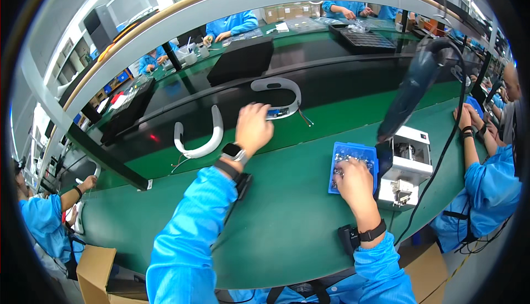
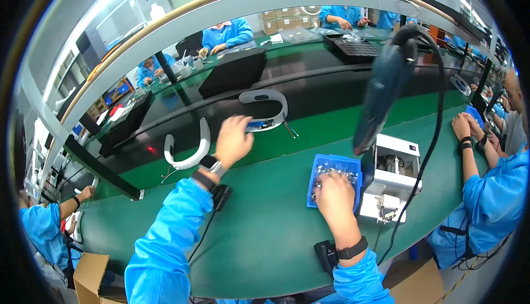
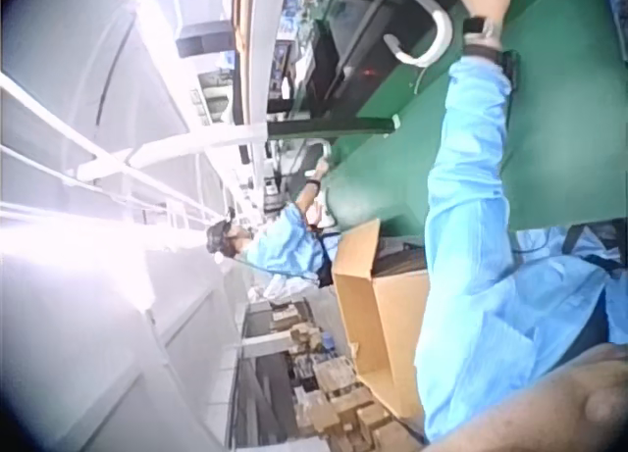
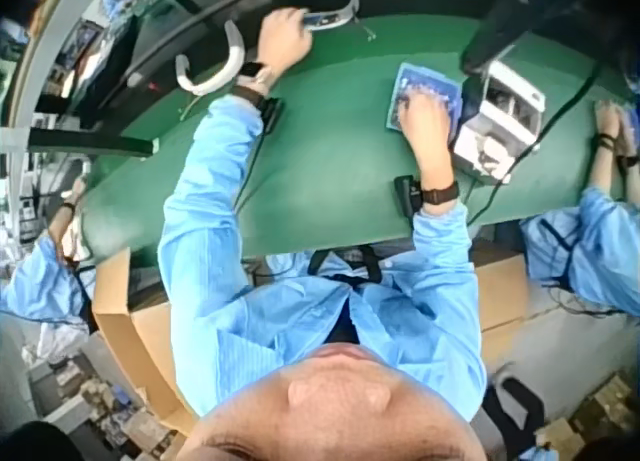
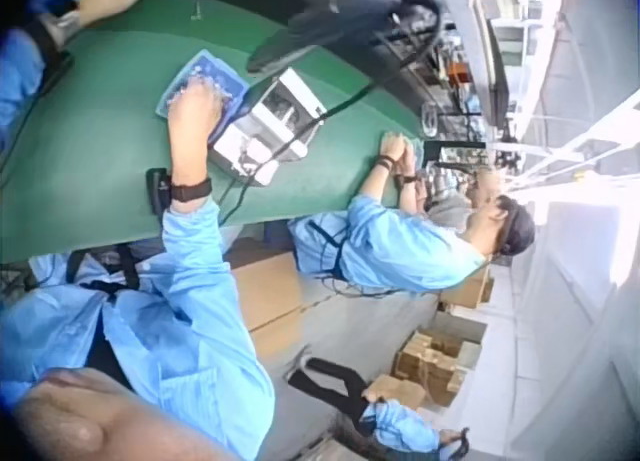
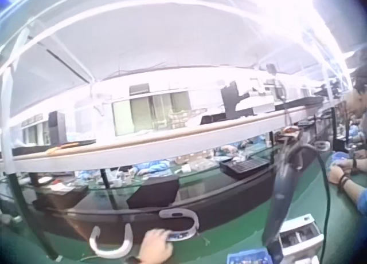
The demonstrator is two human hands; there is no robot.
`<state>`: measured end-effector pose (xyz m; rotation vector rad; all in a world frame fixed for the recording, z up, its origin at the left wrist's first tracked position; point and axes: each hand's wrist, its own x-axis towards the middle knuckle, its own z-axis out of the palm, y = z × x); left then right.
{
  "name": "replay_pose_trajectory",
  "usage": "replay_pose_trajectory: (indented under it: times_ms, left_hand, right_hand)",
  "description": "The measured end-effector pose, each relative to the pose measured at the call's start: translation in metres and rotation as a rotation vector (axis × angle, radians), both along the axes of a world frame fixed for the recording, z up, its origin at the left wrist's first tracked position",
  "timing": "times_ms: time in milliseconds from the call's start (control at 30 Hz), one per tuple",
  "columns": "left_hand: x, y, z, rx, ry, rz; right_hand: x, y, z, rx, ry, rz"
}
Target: The worker uses an electric screwdriver to fasten screws onto white plastic housings at a factory assembly line.
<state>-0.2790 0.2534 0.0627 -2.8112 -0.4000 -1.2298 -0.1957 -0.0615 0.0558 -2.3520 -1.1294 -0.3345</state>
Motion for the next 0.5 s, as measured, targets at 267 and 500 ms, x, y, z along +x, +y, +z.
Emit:
replay_pose_trajectory:
  times_ms: [267,500]
  left_hand:
    - [0.176,0.005,-0.019,-0.322,0.374,0.078]
    - [0.198,0.004,-0.047,-0.263,0.383,0.237]
  right_hand:
    - [0.011,-0.001,-0.021,0.062,0.109,0.031]
    - [0.01,0.002,-0.003,0.276,0.129,0.02]
